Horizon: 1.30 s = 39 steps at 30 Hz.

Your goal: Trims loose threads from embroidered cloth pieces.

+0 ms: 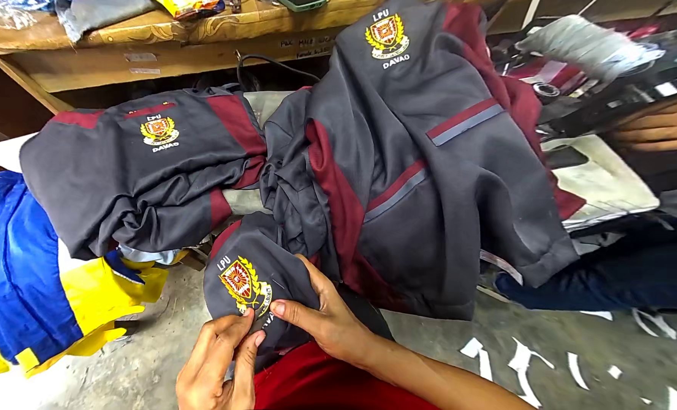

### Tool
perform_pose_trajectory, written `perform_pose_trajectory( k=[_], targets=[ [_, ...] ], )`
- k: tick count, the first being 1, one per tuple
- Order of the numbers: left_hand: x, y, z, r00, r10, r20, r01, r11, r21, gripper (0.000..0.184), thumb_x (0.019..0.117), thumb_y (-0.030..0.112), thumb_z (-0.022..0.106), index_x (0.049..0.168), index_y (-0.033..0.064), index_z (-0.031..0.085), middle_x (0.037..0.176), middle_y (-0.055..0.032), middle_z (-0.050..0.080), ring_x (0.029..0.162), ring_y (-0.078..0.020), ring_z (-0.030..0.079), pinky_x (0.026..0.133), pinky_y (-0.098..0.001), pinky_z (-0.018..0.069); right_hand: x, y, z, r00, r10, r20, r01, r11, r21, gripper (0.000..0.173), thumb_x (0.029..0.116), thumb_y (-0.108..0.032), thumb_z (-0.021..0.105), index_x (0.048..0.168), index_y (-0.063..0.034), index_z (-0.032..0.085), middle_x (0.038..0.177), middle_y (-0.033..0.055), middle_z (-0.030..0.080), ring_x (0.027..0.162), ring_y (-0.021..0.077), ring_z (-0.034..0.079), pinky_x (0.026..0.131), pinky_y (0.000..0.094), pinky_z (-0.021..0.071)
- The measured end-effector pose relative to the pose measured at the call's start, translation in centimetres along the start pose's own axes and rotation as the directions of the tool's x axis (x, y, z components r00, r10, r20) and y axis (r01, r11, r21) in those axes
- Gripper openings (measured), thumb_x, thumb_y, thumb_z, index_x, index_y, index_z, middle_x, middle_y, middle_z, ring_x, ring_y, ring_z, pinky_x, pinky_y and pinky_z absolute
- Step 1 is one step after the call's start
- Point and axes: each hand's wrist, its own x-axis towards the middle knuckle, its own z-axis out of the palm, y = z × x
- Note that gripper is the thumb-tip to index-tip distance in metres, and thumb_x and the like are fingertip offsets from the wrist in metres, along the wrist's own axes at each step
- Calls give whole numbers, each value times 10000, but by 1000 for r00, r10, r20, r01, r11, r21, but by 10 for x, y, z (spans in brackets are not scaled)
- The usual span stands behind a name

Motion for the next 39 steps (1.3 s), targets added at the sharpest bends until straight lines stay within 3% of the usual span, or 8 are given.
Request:
perform_pose_trajectory(
  k=[30, 39],
  targets=[
    [0, 8, -1, 998, -54, 23, 53, 998, 34, 193, 918, 108, 746, 1062, -19, 772, 998, -102, 707, 940, -42, 677, 805, -138, 564, -1, 2, 1, 999, -31, -8, 31, 997, -67, 470, 920, -15, 678, 1340, 65, 483, 1236, 89, 625, 1155, 79, 623, 1021, 252, 530],
    [-1, 1, 3, 998, -54, -13, 53, 996, -69, 196, 925, 119, 748, 1073, -10, 761, 1015, -83, 701, 948, -53, 682, 811, -158, 582, -1, 1, 1, 999, -35, -15, 33, 996, -77, 474, 920, -30, 694, 1338, 62, 490, 1231, 84, 626, 1156, 74, 620, 1023, 247, 526]
  ],
)
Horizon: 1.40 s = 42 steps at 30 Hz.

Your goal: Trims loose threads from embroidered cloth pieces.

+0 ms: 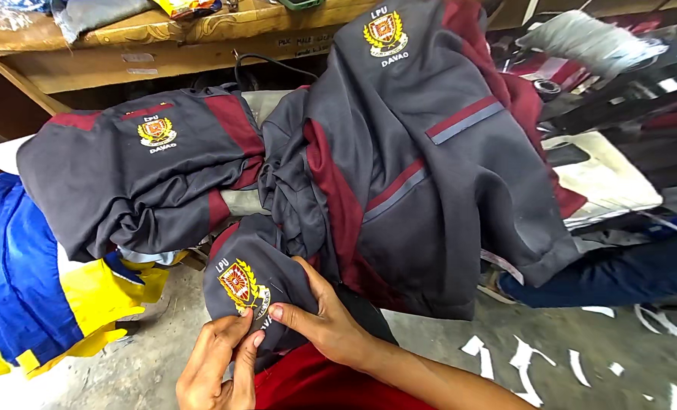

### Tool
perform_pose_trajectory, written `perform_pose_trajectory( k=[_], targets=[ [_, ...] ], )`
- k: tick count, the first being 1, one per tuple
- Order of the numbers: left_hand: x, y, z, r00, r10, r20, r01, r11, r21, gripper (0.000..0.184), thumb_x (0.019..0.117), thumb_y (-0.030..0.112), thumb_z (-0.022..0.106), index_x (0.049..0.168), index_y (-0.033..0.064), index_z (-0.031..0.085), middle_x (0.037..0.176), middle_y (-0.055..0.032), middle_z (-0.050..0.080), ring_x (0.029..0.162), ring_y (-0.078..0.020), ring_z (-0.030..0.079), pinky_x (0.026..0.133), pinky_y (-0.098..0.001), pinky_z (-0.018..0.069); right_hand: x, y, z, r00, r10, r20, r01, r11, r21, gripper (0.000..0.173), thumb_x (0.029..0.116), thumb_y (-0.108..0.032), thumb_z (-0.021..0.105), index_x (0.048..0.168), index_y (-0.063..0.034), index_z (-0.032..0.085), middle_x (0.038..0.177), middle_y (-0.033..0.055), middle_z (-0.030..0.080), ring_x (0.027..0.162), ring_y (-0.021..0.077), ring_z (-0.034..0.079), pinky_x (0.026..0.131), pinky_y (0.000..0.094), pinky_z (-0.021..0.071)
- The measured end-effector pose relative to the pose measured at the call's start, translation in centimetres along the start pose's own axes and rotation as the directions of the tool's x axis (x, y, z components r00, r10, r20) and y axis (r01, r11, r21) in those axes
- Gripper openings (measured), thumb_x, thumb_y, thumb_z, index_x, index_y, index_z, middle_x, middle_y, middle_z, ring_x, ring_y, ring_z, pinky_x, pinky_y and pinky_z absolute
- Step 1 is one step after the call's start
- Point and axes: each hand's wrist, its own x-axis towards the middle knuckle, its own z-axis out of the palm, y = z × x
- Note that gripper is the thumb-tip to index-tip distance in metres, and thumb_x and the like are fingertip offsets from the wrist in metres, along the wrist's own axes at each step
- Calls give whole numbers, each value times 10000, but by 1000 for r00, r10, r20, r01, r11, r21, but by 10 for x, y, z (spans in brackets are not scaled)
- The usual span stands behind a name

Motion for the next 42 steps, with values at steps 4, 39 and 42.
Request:
perform_pose_trajectory(
  k=[4, 39, 42],
  targets=[
    [0, 3, -3, 999, -13, 33, 12, 1000, 10, 193, 923, 113, 752, 1070, -11, 765, 1025, -86, 703, 957, -54, 682, 820, -159, 582, 1, -2, 0, 1000, 18, -6, -18, 1000, 10, 489, 918, -20, 691, 1352, 66, 482, 1248, 81, 629, 1164, 71, 621, 1030, 244, 524],
    [3, -6, 0, 999, 47, 0, -47, 998, -33, 116, 944, 115, 724, 1006, 24, 759, 984, -42, 702, 949, -50, 677, 834, -157, 571, 0, 3, 0, 999, -26, 25, 25, 999, 40, 418, 952, -30, 643, 1330, 70, 496, 1226, 78, 634, 1153, 72, 621, 1029, 265, 524],
    [3, -5, 2, 1000, -2, -17, 0, 993, -114, 101, 942, 90, 719, 1008, 25, 760, 977, -37, 696, 868, -59, 685, 754, -171, 597, -1, 3, 0, 1000, -5, 19, 3, 996, 86, 446, 954, -24, 634, 1358, 81, 477, 1251, 86, 631, 1168, 82, 620, 1040, 275, 522]
  ],
)
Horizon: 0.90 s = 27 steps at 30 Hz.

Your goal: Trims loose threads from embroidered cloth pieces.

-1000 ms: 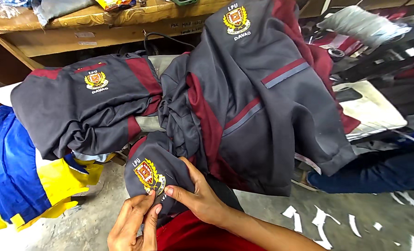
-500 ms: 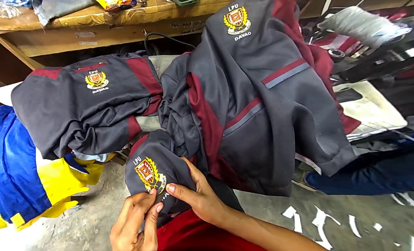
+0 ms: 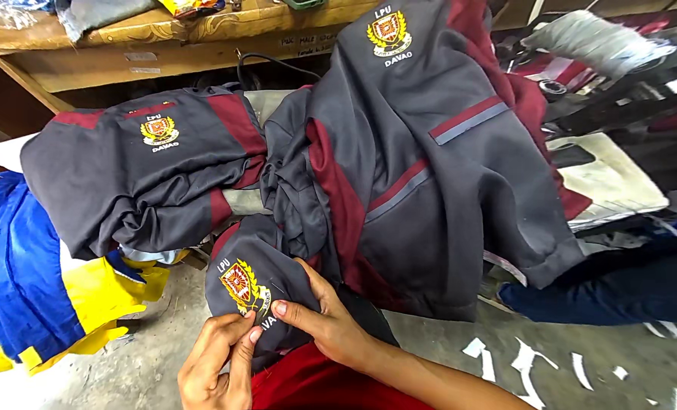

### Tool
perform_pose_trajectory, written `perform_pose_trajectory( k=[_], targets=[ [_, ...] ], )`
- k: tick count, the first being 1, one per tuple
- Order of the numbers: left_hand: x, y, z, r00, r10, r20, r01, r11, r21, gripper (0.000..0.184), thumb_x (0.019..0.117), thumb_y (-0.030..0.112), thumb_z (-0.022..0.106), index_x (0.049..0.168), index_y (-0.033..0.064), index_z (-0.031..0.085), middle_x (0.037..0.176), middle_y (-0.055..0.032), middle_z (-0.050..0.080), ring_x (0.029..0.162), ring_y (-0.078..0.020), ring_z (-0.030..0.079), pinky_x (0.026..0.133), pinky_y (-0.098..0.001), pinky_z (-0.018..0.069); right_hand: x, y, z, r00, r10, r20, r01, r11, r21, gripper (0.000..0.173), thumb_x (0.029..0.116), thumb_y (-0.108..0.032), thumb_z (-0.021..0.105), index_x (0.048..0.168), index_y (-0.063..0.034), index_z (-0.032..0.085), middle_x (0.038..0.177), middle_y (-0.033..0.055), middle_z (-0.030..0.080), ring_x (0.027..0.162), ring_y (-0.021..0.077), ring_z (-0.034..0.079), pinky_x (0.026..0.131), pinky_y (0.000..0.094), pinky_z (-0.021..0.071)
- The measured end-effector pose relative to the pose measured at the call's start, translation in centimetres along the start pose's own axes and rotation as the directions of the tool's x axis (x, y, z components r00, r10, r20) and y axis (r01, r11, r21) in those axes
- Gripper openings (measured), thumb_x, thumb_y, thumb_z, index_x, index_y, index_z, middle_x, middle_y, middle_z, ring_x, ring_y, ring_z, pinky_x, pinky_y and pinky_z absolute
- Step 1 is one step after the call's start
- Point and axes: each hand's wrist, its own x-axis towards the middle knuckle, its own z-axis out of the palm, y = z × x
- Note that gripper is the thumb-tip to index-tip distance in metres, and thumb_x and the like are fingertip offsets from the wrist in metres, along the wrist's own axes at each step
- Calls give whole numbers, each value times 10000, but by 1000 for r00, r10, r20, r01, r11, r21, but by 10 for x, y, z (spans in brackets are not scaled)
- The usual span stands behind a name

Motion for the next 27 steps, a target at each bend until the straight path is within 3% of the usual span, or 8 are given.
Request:
perform_pose_trajectory(
  k=[3, 8, 14, 27],
  targets=[
    [-1, 0, 2, 999, -37, -31, 36, 999, -38, 127, 929, 82, 733, 1039, 25, 763, 994, -39, 709, 863, -72, 700, 747, -192, 613, -1, -1, 0, 998, 63, -25, -61, 996, 71, 510, 953, -18, 635, 1412, 83, 437, 1291, 88, 620, 1193, 91, 615, 1053, 278, 517],
    [-3, 3, 3, 999, 37, -30, -33, 990, 137, 200, 922, 115, 748, 1080, -8, 760, 1031, -78, 712, 982, -57, 683, 859, -161, 575, 0, -4, 2, 983, 177, -45, -160, 953, 257, 533, 935, 37, 634, 1429, 41, 436, 1259, 78, 651, 1155, 126, 650, 1028, 317, 544],
    [-1, 1, 5, 993, 109, -40, -97, 969, 226, 177, 938, 134, 736, 1062, 14, 773, 993, -76, 704, 970, -48, 675, 866, -145, 557, 0, -3, 4, 986, 162, -43, -148, 961, 233, 469, 928, 38, 647, 1371, 37, 496, 1218, 76, 670, 1122, 124, 664, 1007, 315, 555],
    [-2, -5, 8, 987, 151, -64, -134, 967, 219, 136, 949, 120, 724, 1021, 16, 774, 979, -73, 697, 939, -42, 675, 836, -132, 556, 0, -6, 5, 972, 230, -57, -200, 927, 318, 451, 911, 64, 649, 1345, 24, 532, 1184, 80, 692, 1091, 139, 681, 992, 331, 564]
  ],
)
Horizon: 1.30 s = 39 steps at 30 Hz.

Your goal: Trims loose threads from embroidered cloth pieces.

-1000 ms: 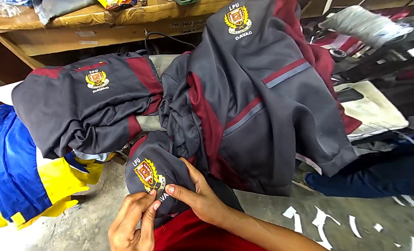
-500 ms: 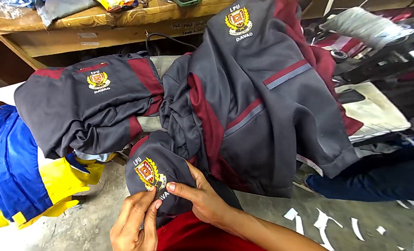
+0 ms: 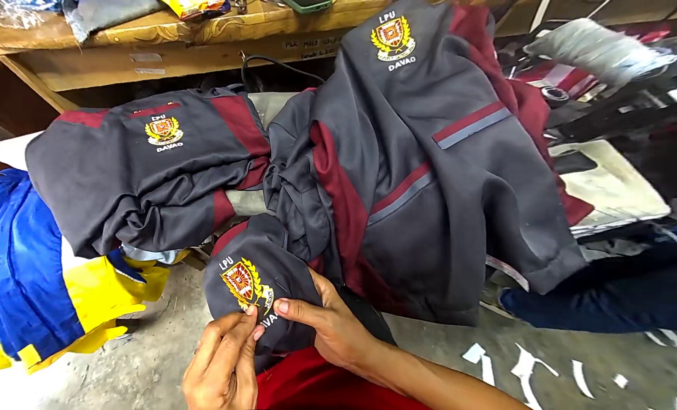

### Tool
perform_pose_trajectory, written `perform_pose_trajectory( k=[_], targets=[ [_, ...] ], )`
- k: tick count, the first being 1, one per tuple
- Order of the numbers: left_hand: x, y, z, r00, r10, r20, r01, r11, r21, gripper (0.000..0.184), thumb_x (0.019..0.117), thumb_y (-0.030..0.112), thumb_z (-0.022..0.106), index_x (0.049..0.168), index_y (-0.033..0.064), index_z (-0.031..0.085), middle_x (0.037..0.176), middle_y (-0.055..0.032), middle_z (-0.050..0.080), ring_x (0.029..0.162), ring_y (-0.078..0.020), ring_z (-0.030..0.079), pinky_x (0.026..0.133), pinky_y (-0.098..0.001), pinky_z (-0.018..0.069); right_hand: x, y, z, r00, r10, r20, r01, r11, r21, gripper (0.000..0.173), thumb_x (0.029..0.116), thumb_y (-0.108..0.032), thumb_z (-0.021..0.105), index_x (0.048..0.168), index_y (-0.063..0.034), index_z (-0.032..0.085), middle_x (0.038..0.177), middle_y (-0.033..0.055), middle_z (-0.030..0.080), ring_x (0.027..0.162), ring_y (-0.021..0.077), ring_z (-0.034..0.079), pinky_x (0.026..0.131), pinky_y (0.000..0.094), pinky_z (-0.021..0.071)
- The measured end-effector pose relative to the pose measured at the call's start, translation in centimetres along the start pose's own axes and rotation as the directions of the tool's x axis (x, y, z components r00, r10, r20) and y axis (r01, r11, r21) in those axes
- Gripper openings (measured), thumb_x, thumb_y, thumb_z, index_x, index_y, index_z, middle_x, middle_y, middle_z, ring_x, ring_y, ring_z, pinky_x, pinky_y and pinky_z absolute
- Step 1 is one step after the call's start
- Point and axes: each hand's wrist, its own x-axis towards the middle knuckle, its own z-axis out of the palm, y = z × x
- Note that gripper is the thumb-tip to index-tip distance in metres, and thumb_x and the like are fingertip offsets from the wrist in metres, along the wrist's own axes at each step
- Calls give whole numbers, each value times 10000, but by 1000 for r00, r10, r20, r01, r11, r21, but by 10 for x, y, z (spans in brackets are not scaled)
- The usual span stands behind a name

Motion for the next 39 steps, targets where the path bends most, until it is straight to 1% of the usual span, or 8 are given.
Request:
perform_pose_trajectory(
  k=[5, 8, 11, 16, 19, 22, 28, 39],
  targets=[
    [1, 0, -3, 1000, -14, 22, 15, 999, -41, 119, 949, 110, 721, 1000, 14, 769, 975, -68, 699, 946, -42, 676, 850, -135, 555, 0, 1, -1, 1000, -17, 18, 17, 1000, 3, 437, 904, 73, 647, 1327, 21, 550, 1174, 74, 698, 1084, 128, 682, 988, 326, 563],
    [2, 0, -4, 999, -28, 27, 30, 997, -67, 119, 943, 99, 726, 1003, 4, 766, 975, -69, 698, 935, -44, 677, 834, -140, 564, -1, 1, -1, 1000, -21, 19, 21, 1000, -13, 453, 918, 59, 644, 1353, 35, 523, 1194, 80, 690, 1099, 136, 680, 1000, 328, 561],
    [4, 2, -8, 997, -43, 56, 46, 998, -47, 154, 935, 121, 740, 1033, 6, 766, 993, -74, 694, 947, -44, 673, 834, -140, 564, -1, 3, -2, 999, -44, 27, 46, 998, -49, 473, 930, 42, 643, 1378, 41, 490, 1216, 78, 675, 1119, 131, 668, 1013, 321, 552],
    [5, 6, -11, 996, -42, 79, 42, 999, 6, 172, 930, 134, 746, 1037, 1, 759, 983, -86, 699, 953, -44, 674, 834, -138, 557, -1, 5, -3, 996, -80, 37, 84, 990, -109, 487, 934, 32, 643, 1389, 52, 469, 1230, 83, 660, 1136, 125, 657, 1020, 314, 547],
    [5, 11, -14, 992, -60, 112, 55, 998, 41, 181, 926, 142, 752, 1031, -5, 765, 974, -93, 705, 941, -46, 676, 826, -141, 558, -1, 6, -4, 993, -112, 43, 118, 977, -178, 512, 944, -4, 657, 1408, 71, 453, 1254, 100, 648, 1154, 127, 649, 1029, 309, 543],
    [3, 13, -14, 990, -83, 111, 80, 996, 35, 183, 923, 140, 752, 1035, -5, 767, 963, -92, 699, 922, -41, 670, 805, -135, 554, -1, 7, -4, 989, -140, 51, 148, 964, -220, 483, 943, -5, 658, 1382, 67, 469, 1245, 84, 650, 1147, 110, 648, 1024, 298, 544],
    [2, 11, -11, 991, -90, 96, 89, 996, 14, 188, 925, 126, 744, 1053, -10, 766, 974, -90, 699, 936, -47, 675, 821, -143, 562, -1, 7, -5, 986, -156, 67, 167, 960, -226, 453, 939, 5, 655, 1355, 59, 486, 1231, 82, 647, 1144, 108, 644, 1024, 295, 540],
    [1, 13, -11, 987, -122, 100, 121, 993, 16, 184, 923, 111, 738, 1047, -21, 769, 973, -96, 700, 933, -49, 676, 812, -144, 566, -1, 10, -4, 985, -161, 60, 171, 959, -228, 472, 938, 7, 658, 1369, 71, 476, 1241, 90, 646, 1154, 113, 642, 1030, 298, 539]
  ],
)
